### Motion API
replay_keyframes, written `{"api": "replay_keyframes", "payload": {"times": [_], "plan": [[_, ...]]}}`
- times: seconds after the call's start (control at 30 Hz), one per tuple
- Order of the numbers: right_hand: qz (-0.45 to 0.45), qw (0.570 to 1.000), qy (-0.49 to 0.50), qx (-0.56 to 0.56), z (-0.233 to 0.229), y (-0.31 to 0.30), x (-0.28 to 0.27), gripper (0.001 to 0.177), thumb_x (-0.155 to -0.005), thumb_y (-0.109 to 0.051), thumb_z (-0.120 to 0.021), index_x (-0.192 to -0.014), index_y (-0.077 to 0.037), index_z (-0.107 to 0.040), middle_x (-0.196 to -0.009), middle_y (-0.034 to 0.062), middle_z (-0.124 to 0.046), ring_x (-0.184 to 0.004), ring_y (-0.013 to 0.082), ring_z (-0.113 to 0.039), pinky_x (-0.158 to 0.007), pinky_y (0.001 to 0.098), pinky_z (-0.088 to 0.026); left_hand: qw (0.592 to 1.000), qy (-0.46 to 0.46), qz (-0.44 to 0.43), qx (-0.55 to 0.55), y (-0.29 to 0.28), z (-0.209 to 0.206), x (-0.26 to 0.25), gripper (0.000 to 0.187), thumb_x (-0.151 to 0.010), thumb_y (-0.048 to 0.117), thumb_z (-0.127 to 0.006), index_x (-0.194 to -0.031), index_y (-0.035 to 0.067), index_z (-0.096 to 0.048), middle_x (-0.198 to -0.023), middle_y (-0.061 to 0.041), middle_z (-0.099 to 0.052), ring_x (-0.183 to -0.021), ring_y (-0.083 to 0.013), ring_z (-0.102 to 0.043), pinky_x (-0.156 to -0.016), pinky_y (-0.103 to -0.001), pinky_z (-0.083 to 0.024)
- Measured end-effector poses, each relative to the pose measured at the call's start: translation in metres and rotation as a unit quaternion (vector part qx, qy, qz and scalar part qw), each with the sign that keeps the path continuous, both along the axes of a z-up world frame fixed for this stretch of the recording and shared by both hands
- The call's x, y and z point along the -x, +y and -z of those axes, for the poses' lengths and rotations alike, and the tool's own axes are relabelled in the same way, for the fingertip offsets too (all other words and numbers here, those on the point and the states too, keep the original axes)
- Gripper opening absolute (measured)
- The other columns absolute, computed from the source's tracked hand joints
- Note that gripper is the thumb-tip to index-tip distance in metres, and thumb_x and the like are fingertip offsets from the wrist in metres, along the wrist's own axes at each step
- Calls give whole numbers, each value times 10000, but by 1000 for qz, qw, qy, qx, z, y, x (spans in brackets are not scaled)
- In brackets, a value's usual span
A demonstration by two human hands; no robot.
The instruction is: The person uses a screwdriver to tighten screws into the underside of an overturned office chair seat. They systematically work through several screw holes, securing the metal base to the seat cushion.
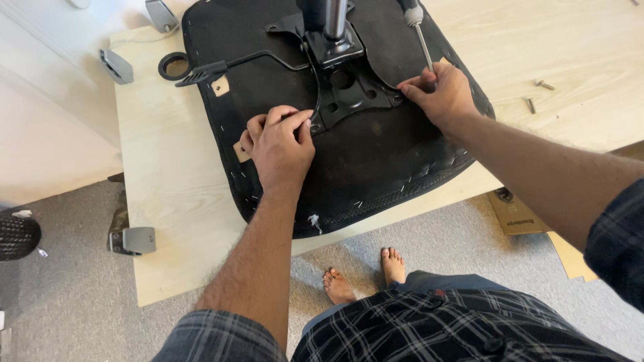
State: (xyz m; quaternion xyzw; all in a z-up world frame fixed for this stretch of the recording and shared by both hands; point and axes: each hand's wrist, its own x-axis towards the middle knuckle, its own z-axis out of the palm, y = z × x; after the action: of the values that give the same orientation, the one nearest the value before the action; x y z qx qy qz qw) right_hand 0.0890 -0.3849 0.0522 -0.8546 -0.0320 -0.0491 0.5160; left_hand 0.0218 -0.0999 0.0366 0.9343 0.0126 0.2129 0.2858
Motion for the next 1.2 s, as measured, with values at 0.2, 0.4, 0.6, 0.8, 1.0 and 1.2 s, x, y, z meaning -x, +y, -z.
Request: {"api": "replay_keyframes", "payload": {"times": [0.2, 0.4, 0.6, 0.8, 1.0, 1.2], "plan": [[-6, 1000, 1, -21, 0, -1, 1, 404, -950, -4, -694, -788, -144, -351, -1036, 103, -778, -1059, 123, -728, -972, 265, -559, 1000, 14, 0, 1, -2, -7, 2, 153, -926, 255, -728, -1041, 265, -829, -1169, 96, -679, -1182, -253, -499, -1124, -489, -289], [9, 1000, 13, 1, -1, -1, 1, 416, -948, -17, -696, -759, -140, -346, -1047, 87, -794, -1037, 114, -730, -944, 264, -558, 1000, 7, -4, 2, -4, -3, -1, 159, -922, 262, -734, -1053, 258, -825, -1175, 87, -681, -1188, -258, -504, -1121, -478, -289], [3, 1000, 18, 7, -12, -4, 8, 158, -972, -119, -698, -865, -76, -590, -983, 57, -770, -960, 120, -681, -895, 269, -522, 999, -21, -2, 37, -1, -1, 0, 217, -958, 237, -714, -1166, 260, -773, -1195, 68, -684, -1226, -235, -546, -1155, -459, -306], [16, 998, 47, -38, -29, -26, 55, 218, -1033, -273, -621, -1055, -93, -741, -973, 13, -713, -962, 87, -624, -904, 264, -490, 993, -79, 45, 71, -17, -24, 27, 414, -986, 270, -719, -1376, 174, -621, -1293, -44, -638, -1273, -260, -556, -1136, -477, -408], [-29, 991, 73, 106, -47, -85, 130, 347, -1009, -295, -614, -776, -46, -548, -730, 21, -675, -715, 121, -645, -687, 310, -547, 893, 39, 160, 418, -89, -68, 53, 754, -959, 413, -667, -1552, 75, -348, -1505, -155, -462, -1363, -274, -541, -1077, -447, -538], [-151, 952, 61, 258, -49, -111, 155, 438, -926, -373, -718, -664, -82, -522, -547, 33, -490, -504, 184, -519, -523, 392, -451, 669, 181, 202, 692, -143, -117, 54, 689, -965, 390, -547, -1537, 86, -313, -1264, -215, -665, -1181, -336, -681, -1027, -507, -577]]}}
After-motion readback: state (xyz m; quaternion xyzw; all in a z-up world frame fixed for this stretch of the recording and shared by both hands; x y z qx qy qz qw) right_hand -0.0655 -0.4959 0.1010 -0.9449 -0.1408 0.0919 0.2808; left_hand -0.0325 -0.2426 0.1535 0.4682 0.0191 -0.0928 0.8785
